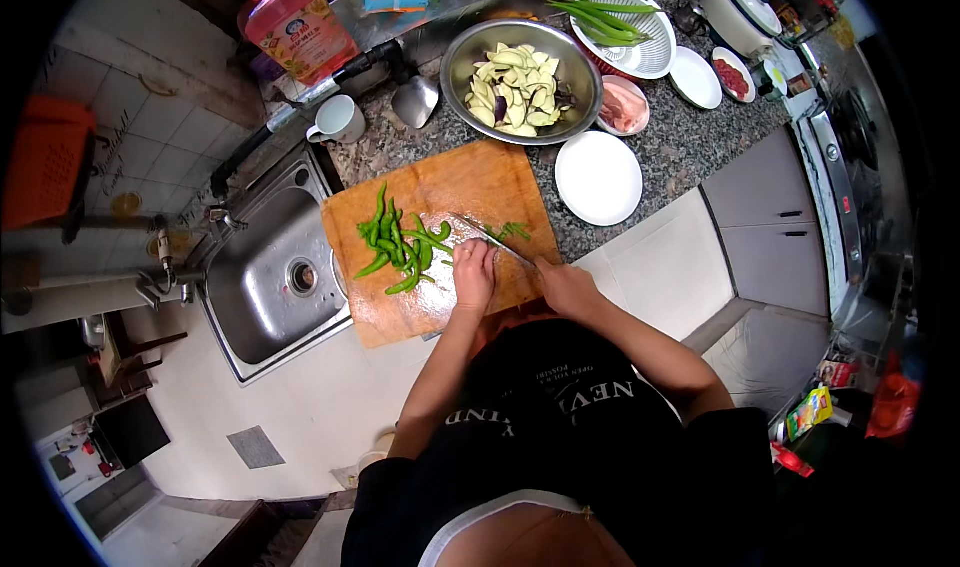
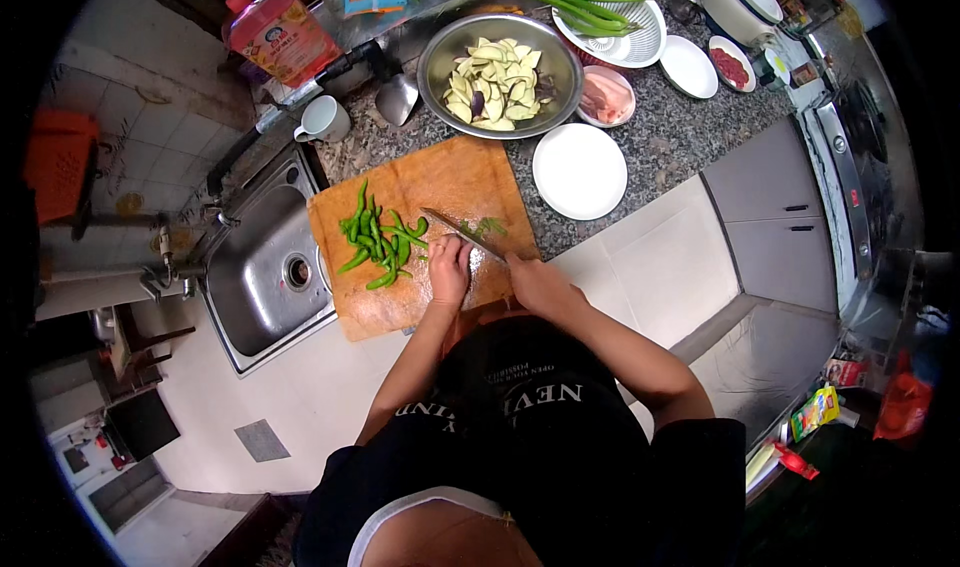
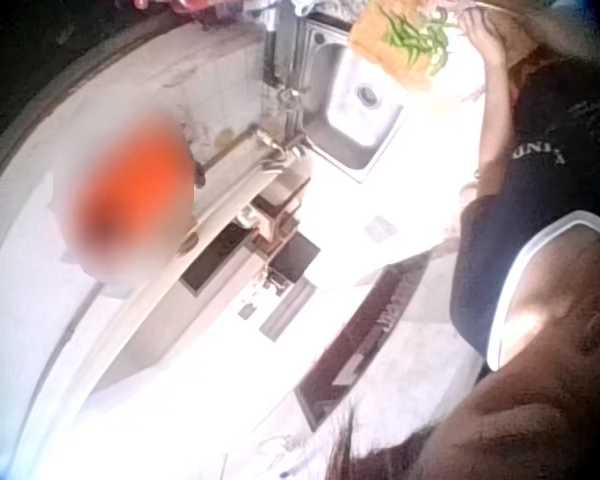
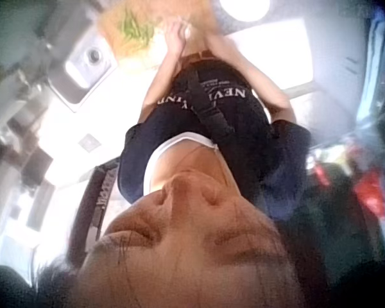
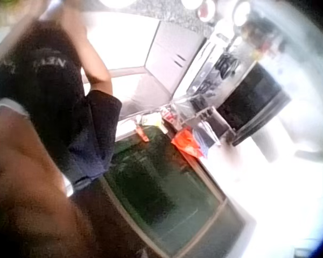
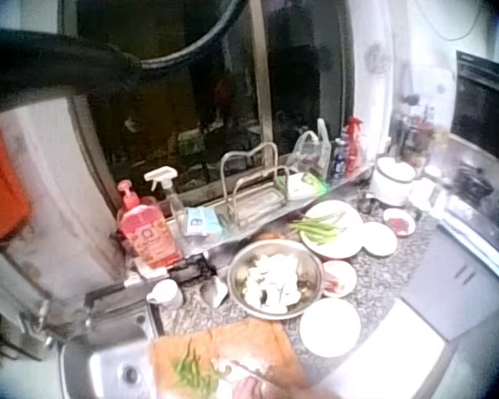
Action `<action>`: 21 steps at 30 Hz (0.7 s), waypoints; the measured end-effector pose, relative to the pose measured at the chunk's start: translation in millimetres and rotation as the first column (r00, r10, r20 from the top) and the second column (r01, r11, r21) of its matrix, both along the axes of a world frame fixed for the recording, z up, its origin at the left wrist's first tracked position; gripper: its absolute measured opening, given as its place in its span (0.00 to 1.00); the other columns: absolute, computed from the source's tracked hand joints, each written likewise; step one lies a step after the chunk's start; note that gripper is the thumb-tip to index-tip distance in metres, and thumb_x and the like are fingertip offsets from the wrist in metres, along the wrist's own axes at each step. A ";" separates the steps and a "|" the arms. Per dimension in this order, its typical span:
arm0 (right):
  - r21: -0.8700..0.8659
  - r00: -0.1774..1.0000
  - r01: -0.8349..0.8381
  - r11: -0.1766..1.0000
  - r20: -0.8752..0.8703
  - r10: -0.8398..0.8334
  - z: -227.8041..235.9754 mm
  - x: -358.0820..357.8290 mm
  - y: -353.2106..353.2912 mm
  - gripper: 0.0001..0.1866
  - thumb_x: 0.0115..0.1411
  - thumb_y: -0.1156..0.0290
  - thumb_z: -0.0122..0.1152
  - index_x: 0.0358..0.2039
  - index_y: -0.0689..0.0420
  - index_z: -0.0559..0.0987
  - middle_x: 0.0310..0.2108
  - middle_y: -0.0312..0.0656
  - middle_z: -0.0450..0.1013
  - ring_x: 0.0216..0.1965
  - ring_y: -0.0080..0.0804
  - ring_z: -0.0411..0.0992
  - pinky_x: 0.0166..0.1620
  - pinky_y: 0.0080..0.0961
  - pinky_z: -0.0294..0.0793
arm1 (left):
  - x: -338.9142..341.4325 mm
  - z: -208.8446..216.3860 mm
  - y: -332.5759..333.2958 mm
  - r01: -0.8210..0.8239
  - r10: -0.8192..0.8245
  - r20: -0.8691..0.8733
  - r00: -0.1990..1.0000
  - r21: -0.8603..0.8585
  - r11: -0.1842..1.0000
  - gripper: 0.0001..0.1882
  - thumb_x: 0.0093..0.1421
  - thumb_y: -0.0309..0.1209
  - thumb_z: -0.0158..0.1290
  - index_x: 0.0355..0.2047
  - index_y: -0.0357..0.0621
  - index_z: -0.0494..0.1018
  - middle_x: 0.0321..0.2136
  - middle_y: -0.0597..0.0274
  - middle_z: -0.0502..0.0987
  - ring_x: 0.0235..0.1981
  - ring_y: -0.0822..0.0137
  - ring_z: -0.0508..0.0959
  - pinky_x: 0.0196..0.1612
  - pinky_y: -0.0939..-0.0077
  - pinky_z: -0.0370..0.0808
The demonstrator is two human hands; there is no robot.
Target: The person chops green peppers on a wooden cutting board with a cleaver and moves the chopped pieces into a small bowl.
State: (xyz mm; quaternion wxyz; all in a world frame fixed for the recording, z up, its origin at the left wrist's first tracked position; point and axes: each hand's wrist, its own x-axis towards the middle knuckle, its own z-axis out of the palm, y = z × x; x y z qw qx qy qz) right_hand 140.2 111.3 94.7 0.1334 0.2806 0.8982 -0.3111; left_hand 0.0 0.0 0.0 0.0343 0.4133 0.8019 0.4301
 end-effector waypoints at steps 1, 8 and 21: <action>0.029 1.000 -0.005 1.000 -0.009 0.005 3.5 -3.3 1.2 0.17 0.56 0.70 0.45 0.46 0.60 0.68 0.22 0.54 0.73 0.26 0.55 0.73 0.30 0.50 0.71 | -0.4 1.1 -0.9 0.014 -0.013 -0.010 1.000 0.018 1.000 0.04 0.51 0.23 0.56 0.26 0.38 0.72 0.28 0.54 0.72 0.34 0.53 0.69 0.39 0.65 0.67; 0.062 0.994 -0.095 0.994 0.067 0.091 37.6 9.6 3.7 0.15 0.57 0.68 0.46 0.45 0.59 0.68 0.22 0.54 0.73 0.26 0.55 0.72 0.29 0.50 0.70 | -12.6 3.5 -1.5 0.049 -0.049 -0.031 0.998 0.026 0.998 0.04 0.51 0.22 0.55 0.24 0.37 0.69 0.26 0.52 0.70 0.31 0.50 0.68 0.36 0.63 0.67; -0.002 1.000 -0.023 1.000 0.017 0.023 4.5 -0.5 2.9 0.14 0.59 0.67 0.44 0.43 0.61 0.69 0.25 0.56 0.74 0.29 0.56 0.73 0.33 0.51 0.71 | -7.8 17.0 -14.6 0.119 -0.121 0.046 0.992 0.033 0.992 0.08 0.49 0.25 0.59 0.30 0.39 0.74 0.33 0.55 0.75 0.38 0.54 0.72 0.41 0.66 0.70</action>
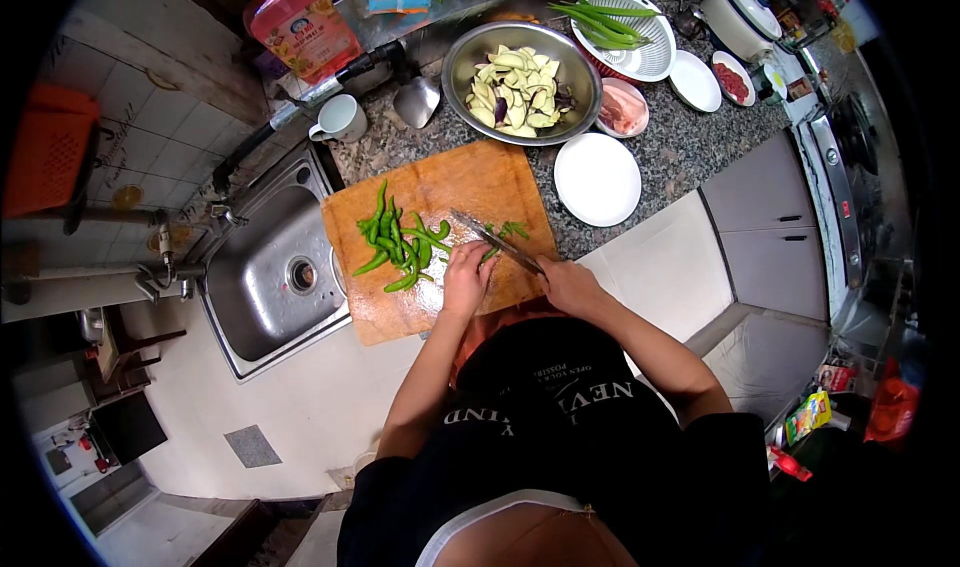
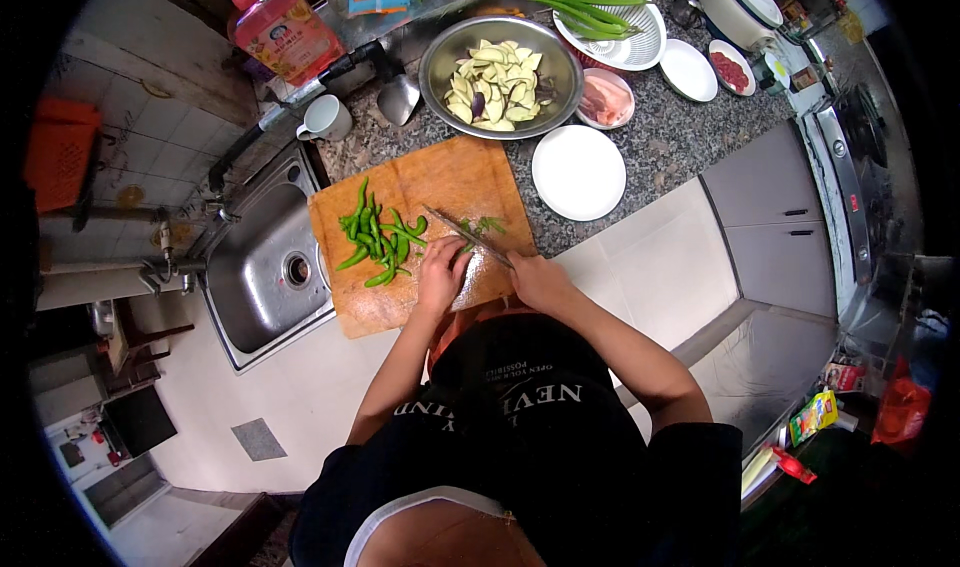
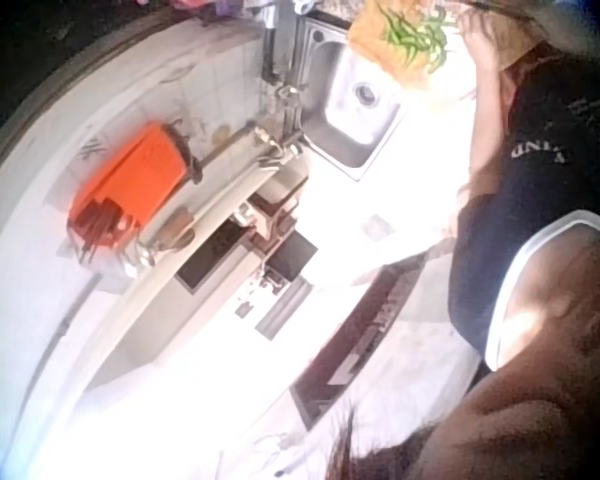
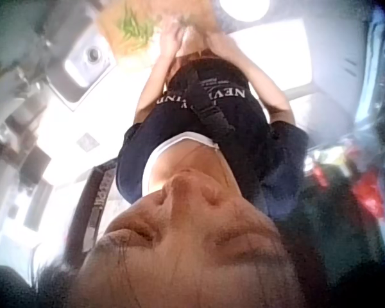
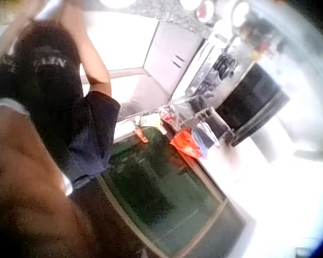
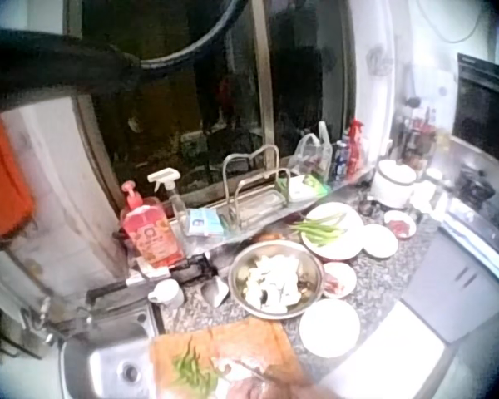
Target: The person chops green peppers on a wooden cutting board with a cleaver and moves the chopped pieces into a small bowl.
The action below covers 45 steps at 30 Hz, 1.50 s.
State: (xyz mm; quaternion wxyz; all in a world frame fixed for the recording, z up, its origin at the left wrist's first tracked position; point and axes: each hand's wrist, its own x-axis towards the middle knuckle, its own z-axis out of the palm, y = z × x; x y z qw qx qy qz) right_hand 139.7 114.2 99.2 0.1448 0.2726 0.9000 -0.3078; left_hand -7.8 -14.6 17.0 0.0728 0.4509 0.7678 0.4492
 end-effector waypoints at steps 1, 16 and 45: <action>0.003 1.000 0.003 1.000 -0.009 -0.003 -3.3 1.3 -0.5 0.14 0.59 0.67 0.44 0.43 0.62 0.69 0.25 0.56 0.74 0.29 0.56 0.73 0.33 0.51 0.71 | 0.0 12.5 -2.2 -0.012 0.010 -0.050 0.999 -0.030 0.999 0.09 0.49 0.25 0.58 0.32 0.40 0.74 0.35 0.56 0.75 0.39 0.55 0.72 0.42 0.67 0.70; 0.036 0.996 -0.081 0.996 -0.020 0.082 28.6 18.8 -2.5 0.14 0.59 0.69 0.44 0.42 0.62 0.70 0.22 0.54 0.73 0.26 0.55 0.72 0.29 0.50 0.69 | 0.3 -4.3 -5.6 -0.148 0.148 -0.013 0.989 -0.079 0.986 0.04 0.51 0.23 0.55 0.29 0.41 0.75 0.29 0.55 0.74 0.34 0.53 0.72 0.38 0.65 0.70; 0.066 0.986 -0.169 0.983 0.000 0.169 23.4 28.5 6.8 0.10 0.56 0.71 0.44 0.37 0.59 0.69 0.19 0.53 0.73 0.23 0.54 0.73 0.26 0.50 0.70 | 0.3 -10.9 -7.2 -0.213 0.214 -0.003 0.977 -0.104 0.971 0.04 0.49 0.24 0.57 0.24 0.39 0.72 0.26 0.55 0.73 0.31 0.53 0.72 0.35 0.64 0.71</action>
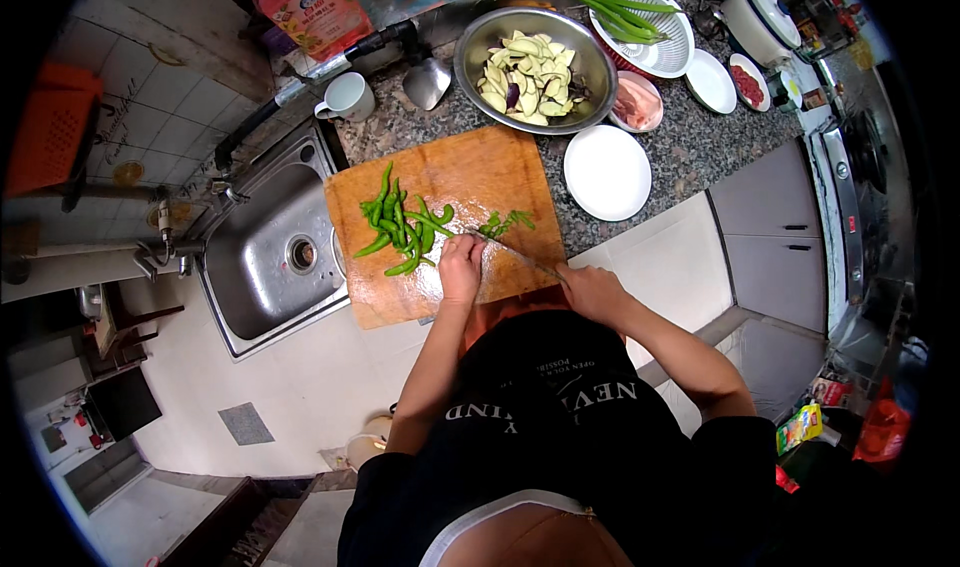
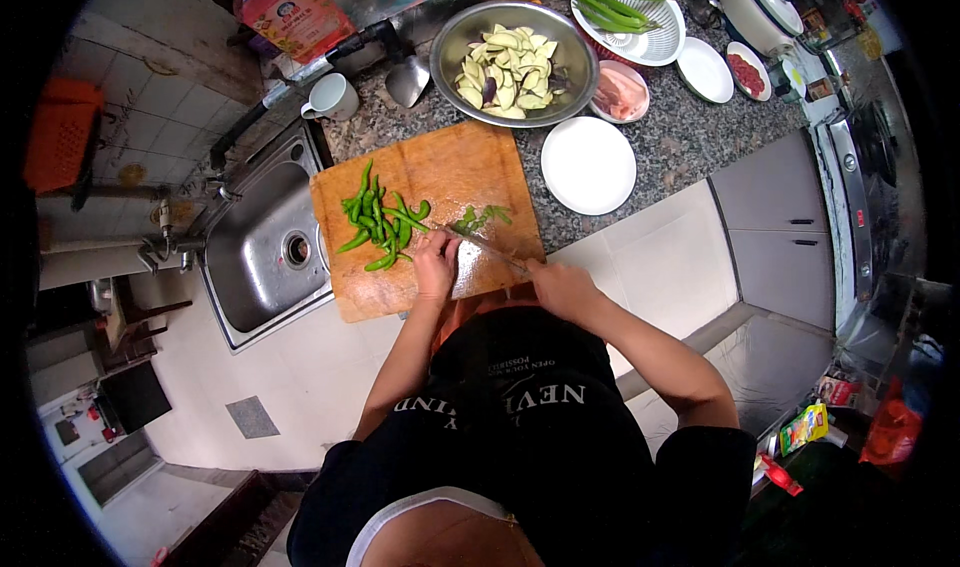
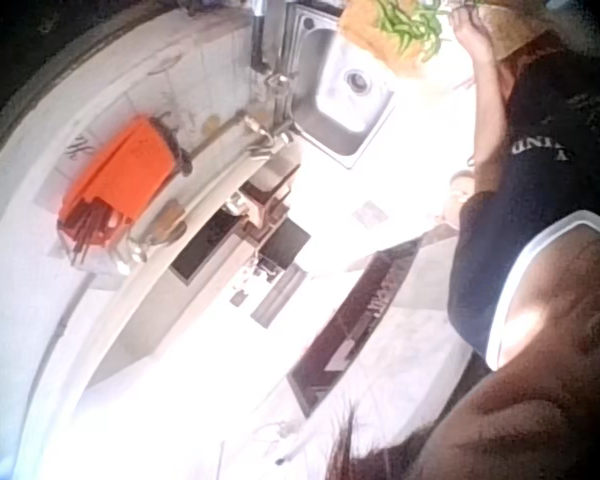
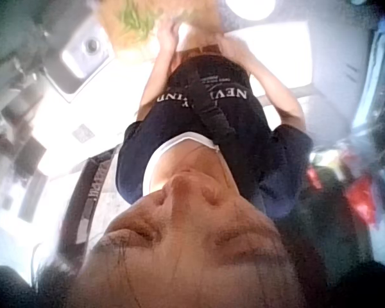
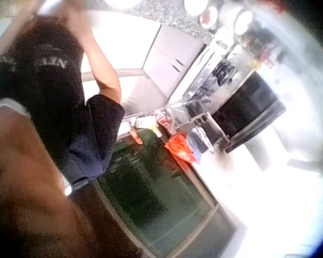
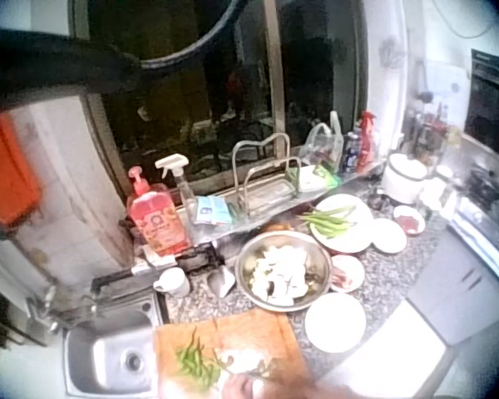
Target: The person chops green peppers on a wooden cutting board with a cleaver and moves the chopped pieces into a small bowl.
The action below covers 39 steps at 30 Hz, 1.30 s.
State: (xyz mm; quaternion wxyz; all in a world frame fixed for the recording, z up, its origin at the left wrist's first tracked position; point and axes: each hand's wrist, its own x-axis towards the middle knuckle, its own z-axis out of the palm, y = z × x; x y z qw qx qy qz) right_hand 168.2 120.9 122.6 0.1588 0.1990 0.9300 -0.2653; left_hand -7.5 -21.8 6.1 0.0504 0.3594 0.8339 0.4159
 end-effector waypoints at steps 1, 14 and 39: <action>0.004 1.000 0.005 1.000 0.002 -0.005 -6.4 0.7 0.5 0.10 0.56 0.71 0.44 0.37 0.58 0.69 0.20 0.53 0.73 0.23 0.54 0.73 0.26 0.50 0.70 | 0.1 0.3 -0.8 0.013 -0.013 0.020 1.000 0.014 1.000 0.04 0.49 0.24 0.57 0.24 0.39 0.73 0.26 0.55 0.74 0.31 0.53 0.72 0.36 0.64 0.71; -0.047 0.998 0.053 0.997 -0.027 -0.054 -18.0 -10.9 -2.0 0.11 0.56 0.72 0.44 0.38 0.60 0.71 0.21 0.54 0.73 0.26 0.55 0.73 0.29 0.51 0.71 | -1.6 11.7 -10.0 -0.002 0.002 0.028 1.000 -0.008 1.000 0.03 0.51 0.22 0.55 0.27 0.39 0.74 0.29 0.54 0.74 0.34 0.53 0.73 0.38 0.66 0.70; -0.073 0.996 -0.029 0.997 0.080 0.035 9.2 -0.7 1.6 0.12 0.56 0.73 0.44 0.39 0.61 0.70 0.24 0.55 0.73 0.28 0.55 0.73 0.31 0.51 0.71 | 4.4 2.0 -8.8 -0.058 0.059 -0.026 0.998 0.026 0.998 0.04 0.49 0.24 0.57 0.25 0.39 0.73 0.26 0.56 0.73 0.30 0.55 0.72 0.34 0.66 0.70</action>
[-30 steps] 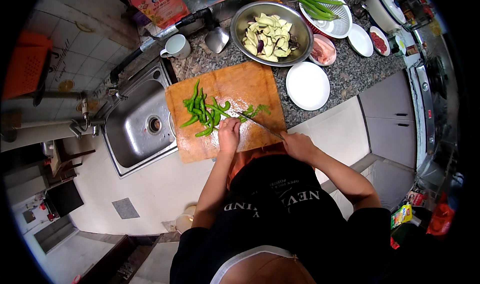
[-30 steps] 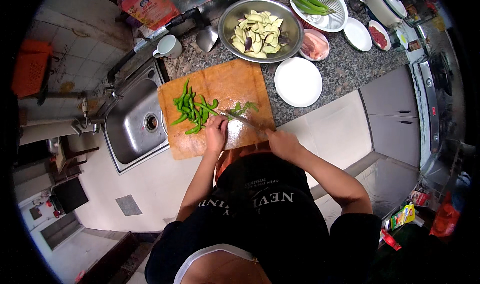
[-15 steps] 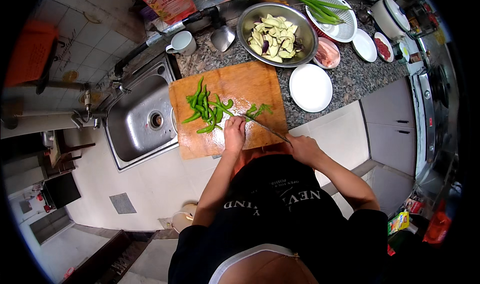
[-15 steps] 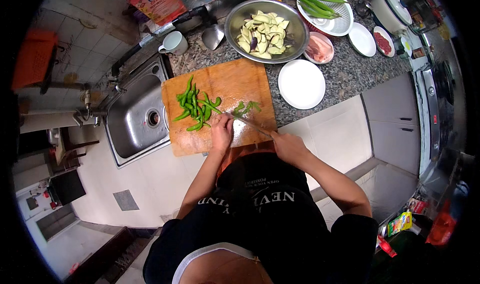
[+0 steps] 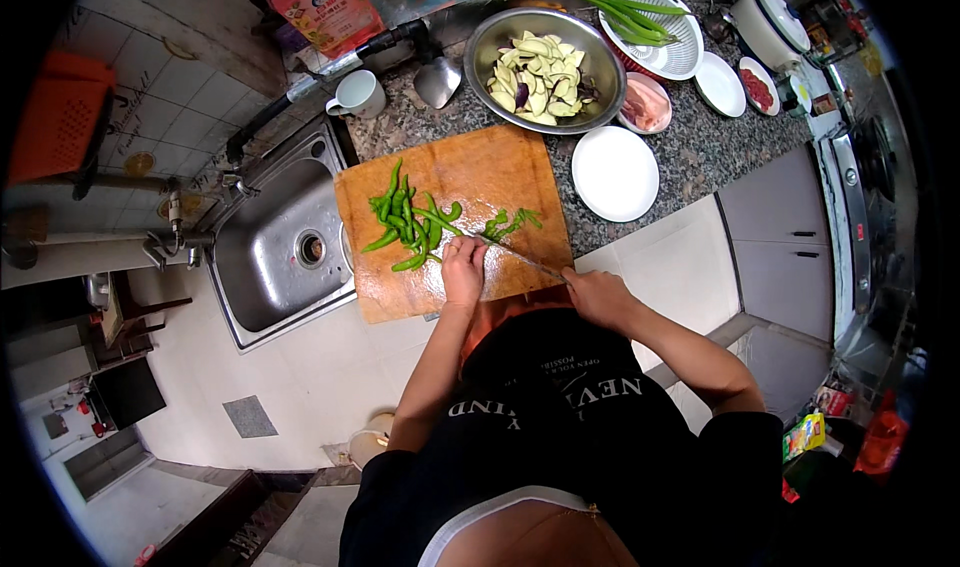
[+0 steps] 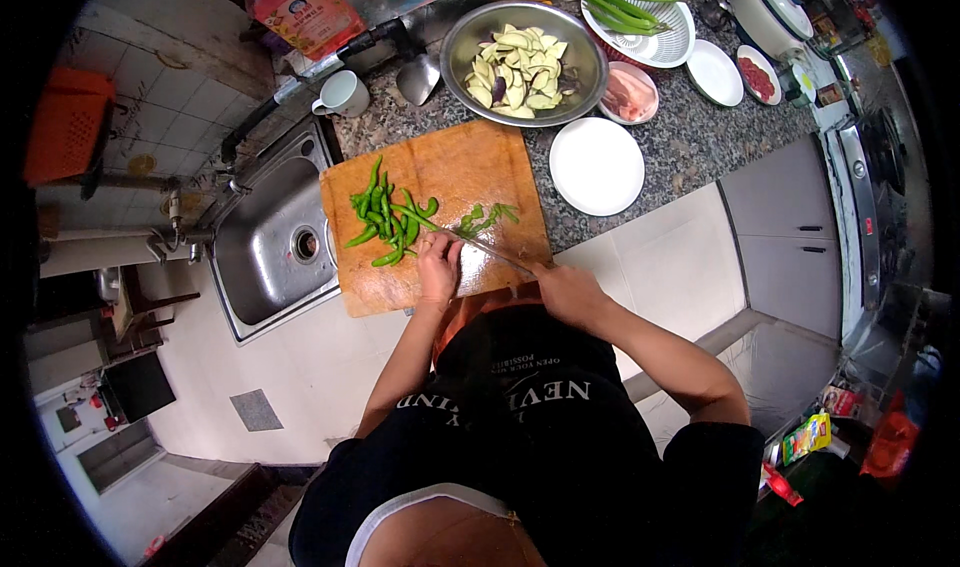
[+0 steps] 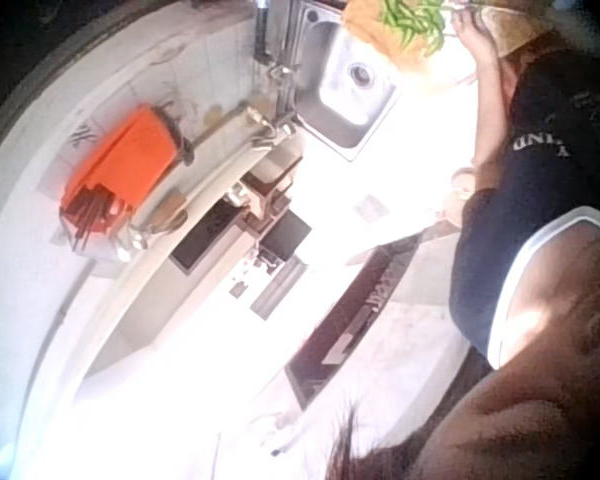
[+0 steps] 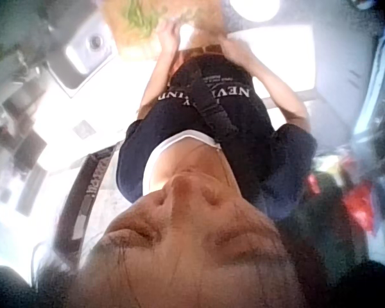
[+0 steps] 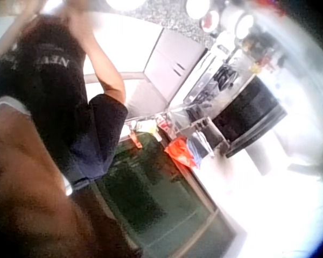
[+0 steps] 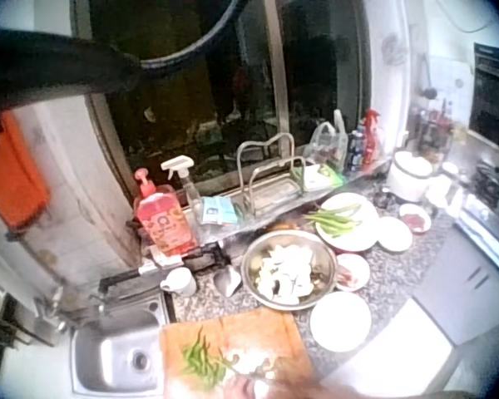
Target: The person chops green peppers on a wooden cutting board with a cleaver and moves the chopped pieces into a small bowl.
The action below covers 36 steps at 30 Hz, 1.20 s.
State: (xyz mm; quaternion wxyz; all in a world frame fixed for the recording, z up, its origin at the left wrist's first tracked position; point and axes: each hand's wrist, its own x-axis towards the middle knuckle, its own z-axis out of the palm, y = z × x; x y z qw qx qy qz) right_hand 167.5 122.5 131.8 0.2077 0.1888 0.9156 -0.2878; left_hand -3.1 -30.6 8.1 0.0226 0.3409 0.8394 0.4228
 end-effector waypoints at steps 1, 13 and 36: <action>-0.001 1.000 -0.007 1.000 0.008 0.007 -4.5 2.6 1.4 0.12 0.55 0.73 0.44 0.40 0.61 0.70 0.25 0.55 0.74 0.28 0.55 0.73 0.31 0.51 0.71 | 0.4 0.2 -0.1 0.004 -0.004 0.013 1.000 0.004 1.000 0.04 0.49 0.25 0.58 0.25 0.39 0.73 0.26 0.56 0.73 0.30 0.55 0.72 0.34 0.65 0.70; -0.056 0.994 0.055 0.997 -0.087 -0.060 -30.2 -30.9 -4.2 0.13 0.58 0.70 0.43 0.40 0.60 0.71 0.26 0.54 0.74 0.30 0.55 0.72 0.33 0.49 0.69 | 5.9 -2.7 -10.3 0.109 -0.109 0.002 0.994 0.024 0.994 0.05 0.50 0.25 0.58 0.26 0.39 0.74 0.27 0.55 0.74 0.30 0.53 0.73 0.34 0.64 0.70; -0.015 0.995 -0.016 1.000 -0.103 0.014 -26.3 -19.9 -10.0 0.12 0.56 0.74 0.42 0.39 0.62 0.71 0.23 0.55 0.73 0.28 0.55 0.73 0.30 0.50 0.71 | 3.3 6.6 -21.1 0.064 -0.064 -0.154 0.986 -0.002 0.998 0.04 0.49 0.24 0.58 0.24 0.40 0.73 0.27 0.57 0.74 0.31 0.55 0.71 0.37 0.66 0.69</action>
